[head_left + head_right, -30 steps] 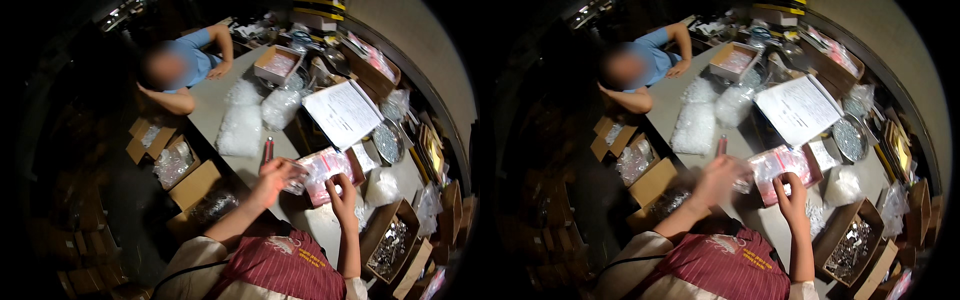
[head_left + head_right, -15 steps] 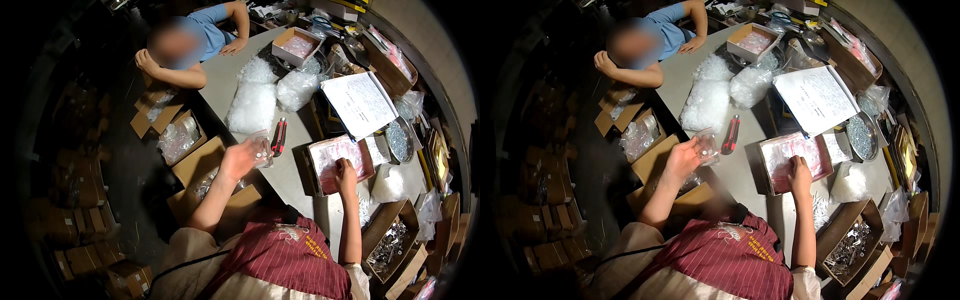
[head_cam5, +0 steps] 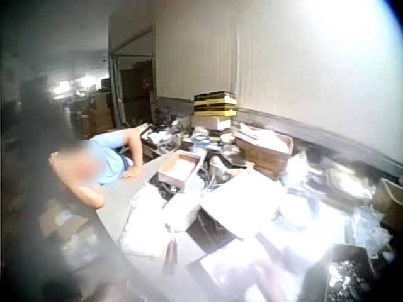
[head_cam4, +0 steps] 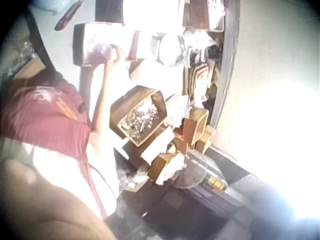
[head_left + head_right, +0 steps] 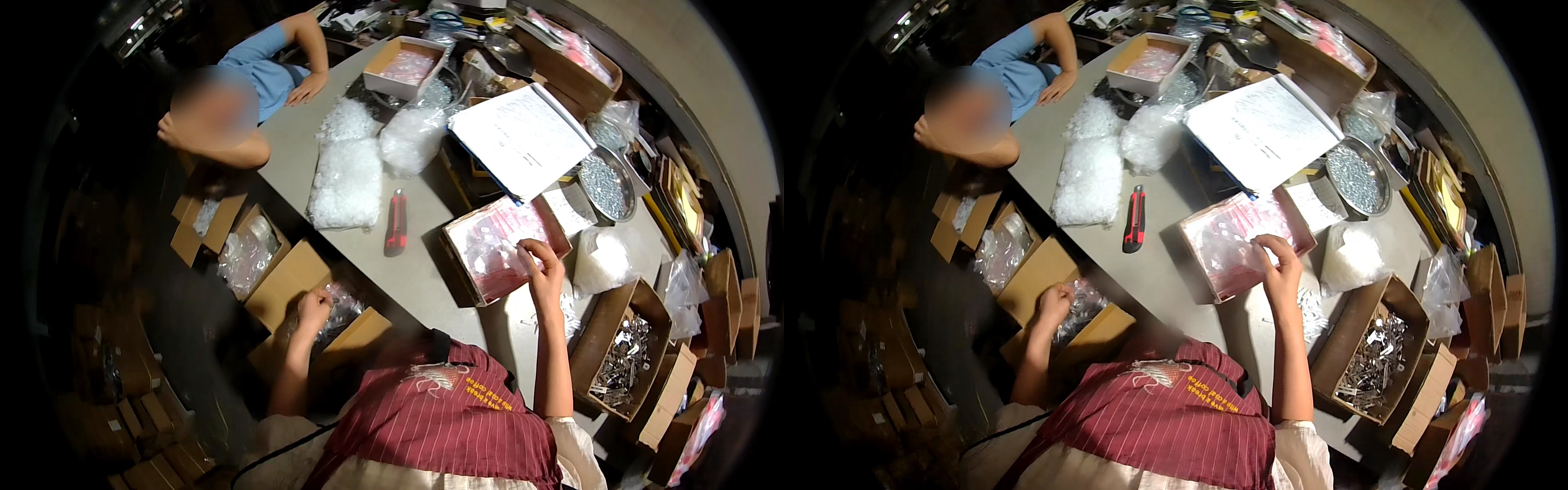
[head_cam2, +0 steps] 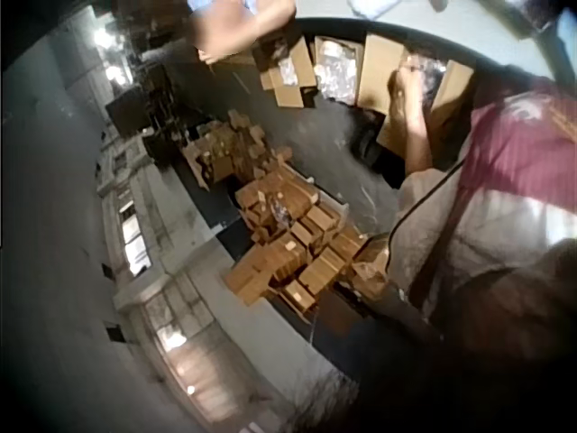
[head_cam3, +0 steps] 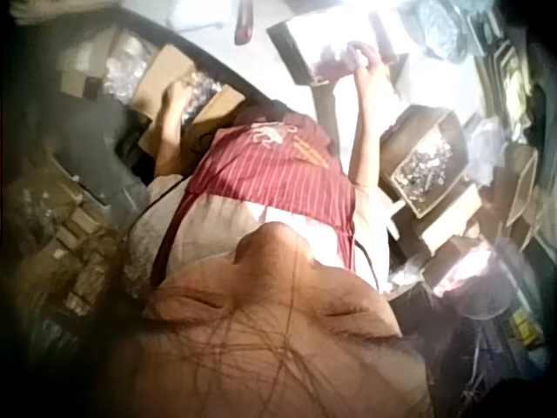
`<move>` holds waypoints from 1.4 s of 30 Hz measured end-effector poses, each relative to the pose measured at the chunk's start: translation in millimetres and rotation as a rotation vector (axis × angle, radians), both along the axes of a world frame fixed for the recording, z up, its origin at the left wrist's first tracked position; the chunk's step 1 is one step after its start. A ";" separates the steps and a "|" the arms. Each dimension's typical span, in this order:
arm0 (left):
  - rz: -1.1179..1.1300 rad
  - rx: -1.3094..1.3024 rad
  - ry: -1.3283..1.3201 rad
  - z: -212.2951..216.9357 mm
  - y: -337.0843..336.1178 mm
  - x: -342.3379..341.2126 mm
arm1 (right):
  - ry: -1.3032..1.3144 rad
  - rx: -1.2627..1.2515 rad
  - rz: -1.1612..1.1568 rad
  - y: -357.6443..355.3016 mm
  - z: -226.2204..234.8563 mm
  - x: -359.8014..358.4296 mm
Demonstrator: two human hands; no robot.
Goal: The person picks small metallic parts from a cardboard box and places them into a pink polka-dotted box. They handle the parts one by one and occasionally adjust the box position. A second person sits across the table and handles bubble wrap.
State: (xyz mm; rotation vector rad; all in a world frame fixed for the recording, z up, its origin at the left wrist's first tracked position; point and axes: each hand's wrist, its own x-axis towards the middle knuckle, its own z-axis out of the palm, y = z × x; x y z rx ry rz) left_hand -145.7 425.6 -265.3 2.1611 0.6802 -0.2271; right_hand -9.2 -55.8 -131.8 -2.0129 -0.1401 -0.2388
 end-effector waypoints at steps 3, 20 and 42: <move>-0.089 0.029 -0.305 33.1 -36.5 8.1 | -0.124 -0.070 0.000 9.0 20.5 -9.0; -0.651 -0.649 -0.446 159.2 -218.8 87.1 | -0.078 -0.072 0.126 29.5 64.4 -78.1; -0.679 -0.141 -0.897 182.9 -246.1 69.2 | -0.317 -0.341 0.279 41.4 102.7 -90.5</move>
